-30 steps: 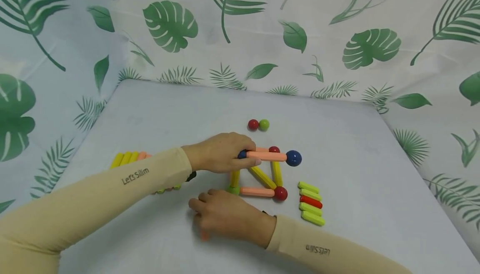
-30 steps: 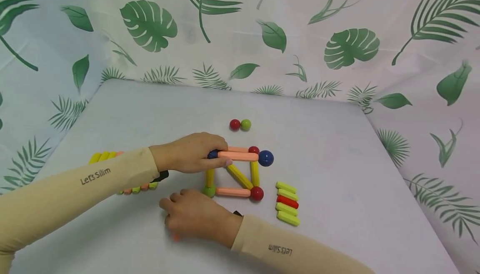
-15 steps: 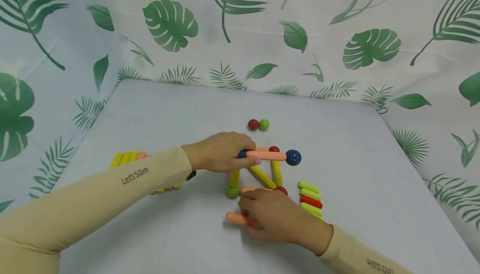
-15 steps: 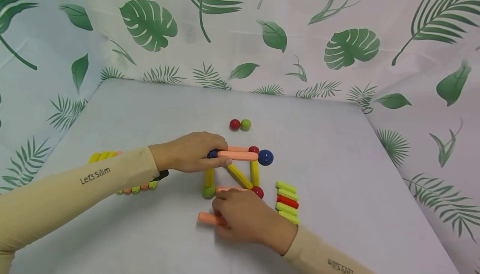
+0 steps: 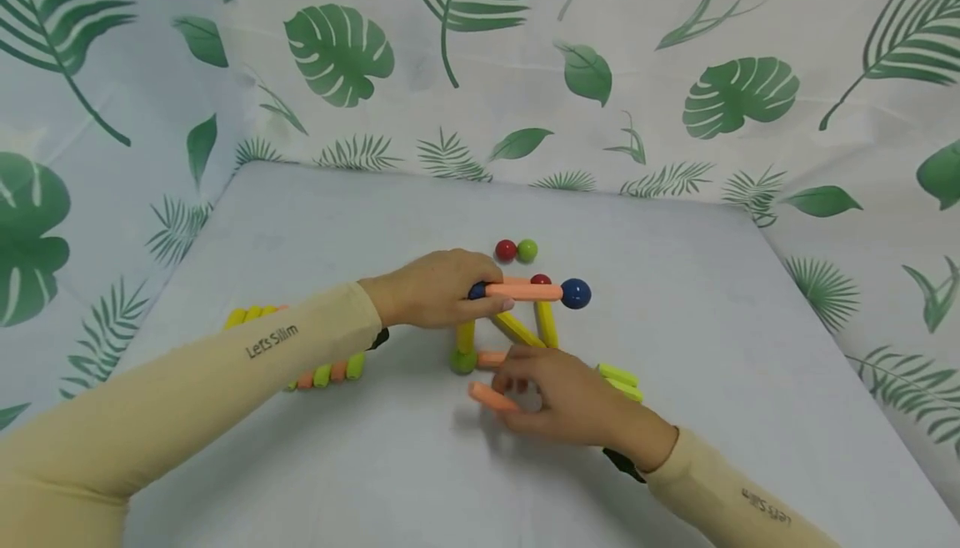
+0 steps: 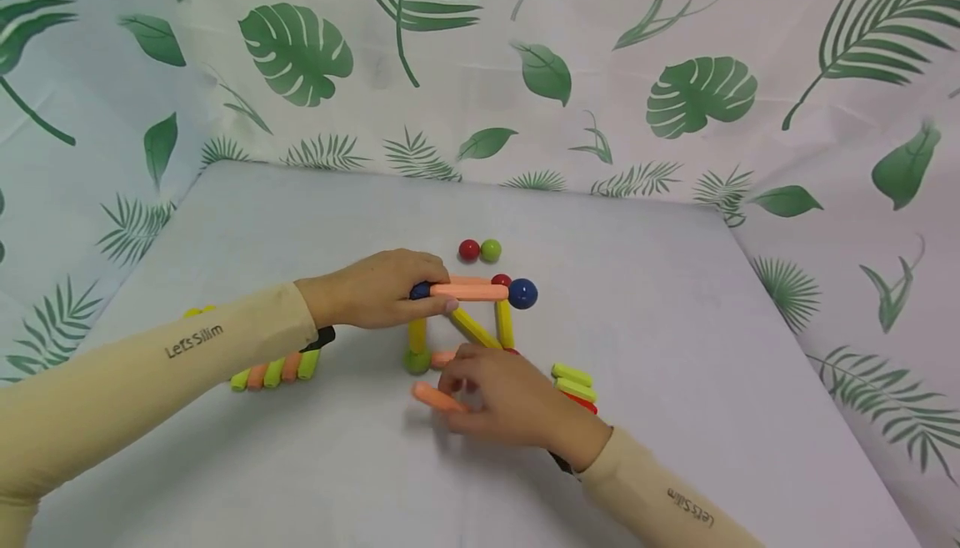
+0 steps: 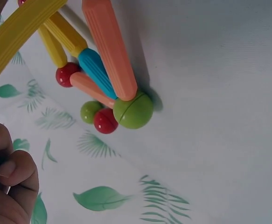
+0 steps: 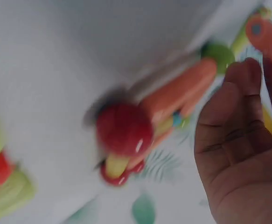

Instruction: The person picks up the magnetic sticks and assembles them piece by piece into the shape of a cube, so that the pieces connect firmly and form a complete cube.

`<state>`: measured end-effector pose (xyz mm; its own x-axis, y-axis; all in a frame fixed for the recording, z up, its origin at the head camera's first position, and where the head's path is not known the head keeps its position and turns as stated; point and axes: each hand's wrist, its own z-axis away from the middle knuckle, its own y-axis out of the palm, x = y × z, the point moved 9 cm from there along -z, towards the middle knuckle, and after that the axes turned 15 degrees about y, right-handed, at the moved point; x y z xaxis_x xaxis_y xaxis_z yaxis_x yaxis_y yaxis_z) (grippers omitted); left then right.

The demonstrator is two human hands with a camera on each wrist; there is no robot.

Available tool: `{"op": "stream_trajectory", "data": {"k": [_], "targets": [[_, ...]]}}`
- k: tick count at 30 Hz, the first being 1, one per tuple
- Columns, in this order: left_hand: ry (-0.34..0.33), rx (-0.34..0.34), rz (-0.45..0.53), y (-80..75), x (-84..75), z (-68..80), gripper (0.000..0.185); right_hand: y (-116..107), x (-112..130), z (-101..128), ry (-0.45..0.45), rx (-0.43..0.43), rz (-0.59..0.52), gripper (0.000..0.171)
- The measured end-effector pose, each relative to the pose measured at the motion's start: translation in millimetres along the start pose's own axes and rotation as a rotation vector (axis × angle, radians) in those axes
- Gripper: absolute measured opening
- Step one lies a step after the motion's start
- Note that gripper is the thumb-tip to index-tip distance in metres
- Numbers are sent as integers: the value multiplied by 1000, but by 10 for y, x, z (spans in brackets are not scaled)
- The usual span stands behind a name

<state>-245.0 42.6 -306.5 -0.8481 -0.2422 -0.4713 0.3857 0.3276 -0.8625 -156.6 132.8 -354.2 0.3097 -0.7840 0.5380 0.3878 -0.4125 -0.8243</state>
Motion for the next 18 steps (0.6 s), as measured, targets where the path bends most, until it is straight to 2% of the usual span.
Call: {"op": "stream_trajectory", "data": {"k": [4,7,11,18], "targets": [[-8,-3,-4,3,15,-2,26,-318,-293,56,94,-92,-140,16],[-28,-1,-7,10,35,4,26,-487,-510,103,189,-171,-165,17],[-36,4,-19,12,41,13,26,-557,-679,118,280,-231,-163,25],[-23,12,-26,33,9,-3,27,-583,-815,94,315,-264,-202,27]]}}
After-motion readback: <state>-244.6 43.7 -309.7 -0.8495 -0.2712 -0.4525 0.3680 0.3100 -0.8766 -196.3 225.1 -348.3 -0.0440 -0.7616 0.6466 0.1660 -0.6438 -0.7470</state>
